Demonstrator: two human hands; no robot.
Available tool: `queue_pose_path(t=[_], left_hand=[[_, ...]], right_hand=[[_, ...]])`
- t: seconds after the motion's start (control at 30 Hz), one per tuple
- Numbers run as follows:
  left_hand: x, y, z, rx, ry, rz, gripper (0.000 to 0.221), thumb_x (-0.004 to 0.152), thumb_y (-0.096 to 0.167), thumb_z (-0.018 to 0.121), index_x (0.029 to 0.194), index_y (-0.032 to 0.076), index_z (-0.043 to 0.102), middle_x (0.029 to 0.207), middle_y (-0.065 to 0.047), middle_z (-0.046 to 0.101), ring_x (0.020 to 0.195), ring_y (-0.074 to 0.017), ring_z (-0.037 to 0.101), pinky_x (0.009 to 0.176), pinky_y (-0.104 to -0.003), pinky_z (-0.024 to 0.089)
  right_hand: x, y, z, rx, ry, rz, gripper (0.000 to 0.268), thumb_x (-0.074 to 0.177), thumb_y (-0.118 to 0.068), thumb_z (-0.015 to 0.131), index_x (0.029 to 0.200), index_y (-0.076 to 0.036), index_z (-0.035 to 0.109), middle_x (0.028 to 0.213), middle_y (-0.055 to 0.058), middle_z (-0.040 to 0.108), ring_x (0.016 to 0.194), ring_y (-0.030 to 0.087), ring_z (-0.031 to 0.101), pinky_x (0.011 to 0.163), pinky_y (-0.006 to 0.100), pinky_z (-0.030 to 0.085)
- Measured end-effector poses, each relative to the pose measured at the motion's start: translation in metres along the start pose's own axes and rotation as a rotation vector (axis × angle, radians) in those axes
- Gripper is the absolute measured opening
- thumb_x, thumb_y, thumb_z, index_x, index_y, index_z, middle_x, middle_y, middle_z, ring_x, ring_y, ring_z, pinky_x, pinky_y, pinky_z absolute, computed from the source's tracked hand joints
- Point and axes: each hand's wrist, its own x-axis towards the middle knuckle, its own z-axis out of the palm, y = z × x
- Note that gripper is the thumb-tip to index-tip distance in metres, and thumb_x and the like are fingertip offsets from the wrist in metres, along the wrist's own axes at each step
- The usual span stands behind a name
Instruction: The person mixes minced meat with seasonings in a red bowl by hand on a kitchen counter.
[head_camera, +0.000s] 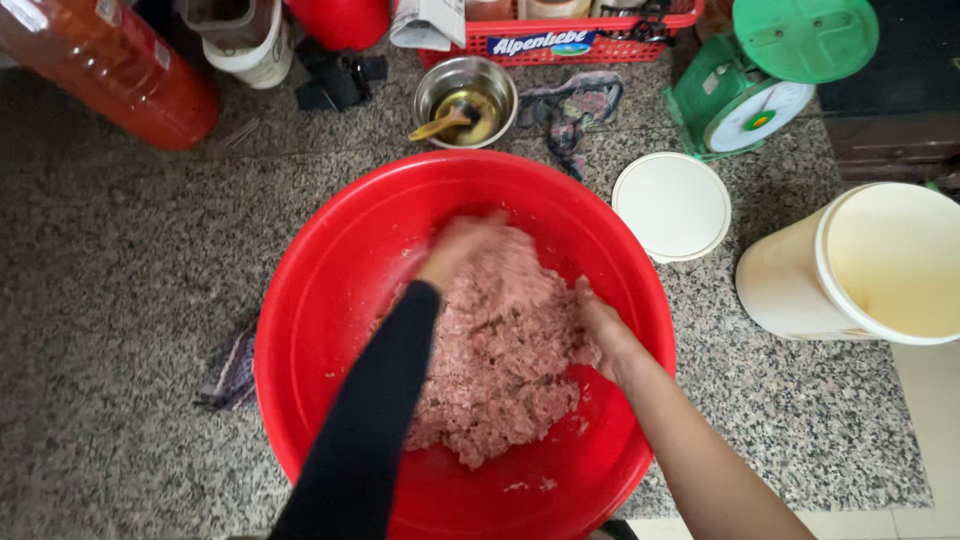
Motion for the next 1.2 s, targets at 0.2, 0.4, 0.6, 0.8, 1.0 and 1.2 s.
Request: queue_pose_path(t=[0.2, 0.4, 0.6, 0.8, 1.0, 1.2], left_hand=[[-0.098, 0.119, 0.099, 0.668, -0.256, 0.021, 0.04, 0.095, 0.043, 0.066, 0.123, 0.015, 0.071, 0.118, -0.008, 0.072, 0.105, -0.0237, 0.068, 0.094, -0.042, 0.055], [-0.227, 0.113, 0.038, 1.319, -0.403, 0.792, 0.05, 0.091, 0.048, 0.057, 0.139, 0.035, 0.064, 0.161, 0.001, 0.048, 0.146, -0.0271, 0.047, 0.12, -0.052, 0.035], [-0.203, 0.077, 0.001, 1.461, -0.563, -0.117, 0.043, 0.103, 0.053, 0.042, 0.141, 0.04, 0.058, 0.166, 0.0, 0.032, 0.139, -0.0216, 0.046, 0.119, -0.05, 0.034], [-0.177, 0.086, 0.006, 1.341, -0.349, -0.088, 0.058, 0.094, 0.036, 0.052, 0.152, 0.037, 0.049, 0.135, -0.01, 0.065, 0.124, -0.0301, 0.061, 0.101, -0.047, 0.048], [-0.197, 0.093, -0.025, 0.761, -0.087, 0.07, 0.046, 0.084, 0.038, 0.067, 0.126, 0.019, 0.07, 0.127, -0.009, 0.073, 0.112, -0.0273, 0.074, 0.096, -0.04, 0.058], [-0.231, 0.04, -0.038, 1.227, 0.455, 0.036, 0.063, 0.094, 0.052, 0.065, 0.113, -0.008, 0.068, 0.105, -0.03, 0.07, 0.102, -0.0469, 0.066, 0.097, -0.061, 0.046]], right_hand=[[-0.006, -0.011, -0.001, 0.101, -0.313, -0.172, 0.073, 0.096, -0.071, 0.023, 0.117, -0.017, 0.068, 0.07, -0.003, 0.066, 0.052, 0.009, 0.058, 0.042, 0.026, 0.048], [-0.044, 0.025, 0.044, -0.765, -0.046, -0.67, 0.067, 0.094, -0.03, 0.05, 0.155, -0.008, 0.034, 0.157, 0.02, 0.042, 0.134, 0.039, 0.049, 0.109, 0.051, 0.047], [-0.057, 0.001, 0.073, -1.625, -0.113, -0.478, 0.073, 0.103, -0.052, 0.035, 0.164, -0.021, 0.008, 0.17, 0.014, -0.006, 0.155, 0.043, -0.014, 0.122, 0.064, 0.006], [-0.008, -0.034, 0.07, -1.741, -0.087, -0.461, 0.077, 0.1, -0.063, 0.041, 0.163, -0.028, 0.014, 0.171, 0.015, -0.009, 0.157, 0.044, -0.007, 0.125, 0.061, 0.008], [-0.034, -0.07, 0.047, -1.629, -0.05, -0.419, 0.056, 0.093, -0.053, 0.043, 0.144, -0.041, 0.062, 0.147, 0.012, 0.066, 0.135, 0.039, 0.065, 0.115, 0.051, 0.051], [0.005, -0.02, 0.034, -1.447, 0.168, -0.895, 0.07, 0.091, -0.051, 0.056, 0.145, -0.005, 0.051, 0.141, 0.028, 0.055, 0.116, 0.058, 0.054, 0.1, 0.066, 0.045]])
